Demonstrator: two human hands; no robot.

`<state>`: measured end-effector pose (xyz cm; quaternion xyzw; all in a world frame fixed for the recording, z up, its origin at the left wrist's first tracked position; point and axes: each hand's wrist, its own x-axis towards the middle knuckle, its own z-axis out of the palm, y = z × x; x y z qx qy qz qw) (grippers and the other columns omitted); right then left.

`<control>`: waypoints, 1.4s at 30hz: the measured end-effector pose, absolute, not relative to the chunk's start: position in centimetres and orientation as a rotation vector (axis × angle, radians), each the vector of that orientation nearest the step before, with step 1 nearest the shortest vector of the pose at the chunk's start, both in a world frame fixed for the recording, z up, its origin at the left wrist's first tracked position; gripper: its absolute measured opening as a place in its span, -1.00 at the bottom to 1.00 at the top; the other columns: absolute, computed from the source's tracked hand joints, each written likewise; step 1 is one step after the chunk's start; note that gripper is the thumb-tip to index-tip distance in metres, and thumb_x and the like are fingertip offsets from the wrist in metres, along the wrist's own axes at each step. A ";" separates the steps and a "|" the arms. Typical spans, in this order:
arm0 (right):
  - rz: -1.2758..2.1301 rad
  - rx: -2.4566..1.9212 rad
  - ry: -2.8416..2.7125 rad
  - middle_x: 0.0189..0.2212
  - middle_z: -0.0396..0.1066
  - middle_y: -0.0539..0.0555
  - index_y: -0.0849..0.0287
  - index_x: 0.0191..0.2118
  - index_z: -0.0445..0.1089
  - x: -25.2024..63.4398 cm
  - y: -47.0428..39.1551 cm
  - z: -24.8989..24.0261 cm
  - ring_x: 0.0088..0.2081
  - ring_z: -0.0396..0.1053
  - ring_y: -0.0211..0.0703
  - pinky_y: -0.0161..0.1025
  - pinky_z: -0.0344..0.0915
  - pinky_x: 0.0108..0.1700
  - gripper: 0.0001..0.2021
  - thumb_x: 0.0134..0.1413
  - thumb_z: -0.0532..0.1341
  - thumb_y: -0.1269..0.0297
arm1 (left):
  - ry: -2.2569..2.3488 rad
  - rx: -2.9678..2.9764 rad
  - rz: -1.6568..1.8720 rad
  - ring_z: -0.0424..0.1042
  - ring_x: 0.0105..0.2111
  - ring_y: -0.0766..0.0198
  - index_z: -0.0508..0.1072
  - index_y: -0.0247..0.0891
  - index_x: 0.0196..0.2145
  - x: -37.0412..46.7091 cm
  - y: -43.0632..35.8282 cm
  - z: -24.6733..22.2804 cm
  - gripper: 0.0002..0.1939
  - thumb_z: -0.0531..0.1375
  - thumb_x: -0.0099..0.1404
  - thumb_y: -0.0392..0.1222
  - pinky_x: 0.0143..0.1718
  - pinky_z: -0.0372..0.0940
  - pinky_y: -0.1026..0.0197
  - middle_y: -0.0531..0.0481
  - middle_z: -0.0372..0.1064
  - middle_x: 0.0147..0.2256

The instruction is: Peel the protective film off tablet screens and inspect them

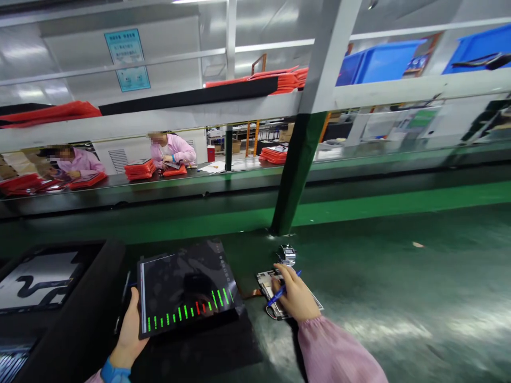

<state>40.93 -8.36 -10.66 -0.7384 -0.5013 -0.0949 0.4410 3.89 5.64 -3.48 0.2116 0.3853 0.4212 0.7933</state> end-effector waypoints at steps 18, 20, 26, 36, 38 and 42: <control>-0.250 -1.852 -1.207 -0.03 0.43 0.17 0.06 -0.16 0.42 38.9 -8.6 -9.6 0.04 0.37 0.14 0.19 0.32 0.06 -0.73 0.26 0.06 0.05 | 0.907 0.495 0.919 0.44 0.02 -0.06 0.34 -0.28 0.15 3.9 5.0 -2.4 -0.51 0.20 0.32 -0.08 0.15 0.25 -0.12 -0.21 0.50 -0.05; -0.121 -1.706 -1.242 -0.02 0.43 0.19 0.09 0.02 0.35 37.0 -8.6 -8.3 0.02 0.40 0.08 0.09 0.36 0.05 -0.67 0.26 0.10 0.05 | 0.902 0.533 0.912 0.47 -0.02 -0.04 0.38 -0.28 0.10 3.5 5.0 -2.9 -0.48 0.32 0.17 -0.30 0.16 0.24 -0.09 -0.14 0.56 -0.14; 0.159 -1.429 -1.343 -0.46 0.49 0.03 0.12 -0.30 0.43 31.3 -8.9 -3.3 -0.45 0.48 -0.11 -0.26 0.47 -0.39 -0.75 0.11 0.27 0.02 | 0.923 0.960 0.970 0.50 -0.12 -0.14 0.53 -0.22 -0.35 1.3 5.4 -5.7 -0.62 0.50 -0.17 -0.21 0.25 -0.01 -0.26 -0.07 0.56 -0.36; 0.219 -1.164 -1.511 -0.32 0.56 0.08 0.03 -0.26 0.48 30.5 -12.7 -6.3 -0.20 0.53 0.08 0.02 0.39 0.06 -0.81 0.14 0.28 0.04 | 0.649 1.149 0.651 0.46 -0.05 -0.26 0.62 -0.11 -0.49 -1.1 5.9 -4.5 -0.79 0.30 0.10 0.04 0.23 -0.09 -0.27 -0.29 0.56 -0.43; 0.214 -1.217 -1.451 -0.29 0.55 0.08 0.02 -0.27 0.49 29.9 -13.0 -7.5 -0.15 0.51 0.10 0.07 0.29 0.14 -0.79 0.16 0.25 0.01 | 0.763 0.943 0.695 0.47 -0.05 -0.23 0.63 -0.09 -0.41 -1.1 5.9 -5.2 -0.66 0.16 0.20 0.15 0.24 -0.10 -0.27 -0.27 0.54 -0.52; 0.099 -1.292 -1.508 -0.24 0.54 0.05 -0.04 -0.24 0.54 30.0 -12.6 -8.9 -0.08 0.49 0.02 0.04 0.16 0.24 -0.75 0.28 0.13 0.07 | 0.837 1.089 0.762 0.45 0.00 -0.16 0.62 0.00 -0.30 -1.6 5.2 -6.2 -0.62 0.09 0.25 0.21 0.24 -0.08 -0.29 -0.20 0.57 -0.45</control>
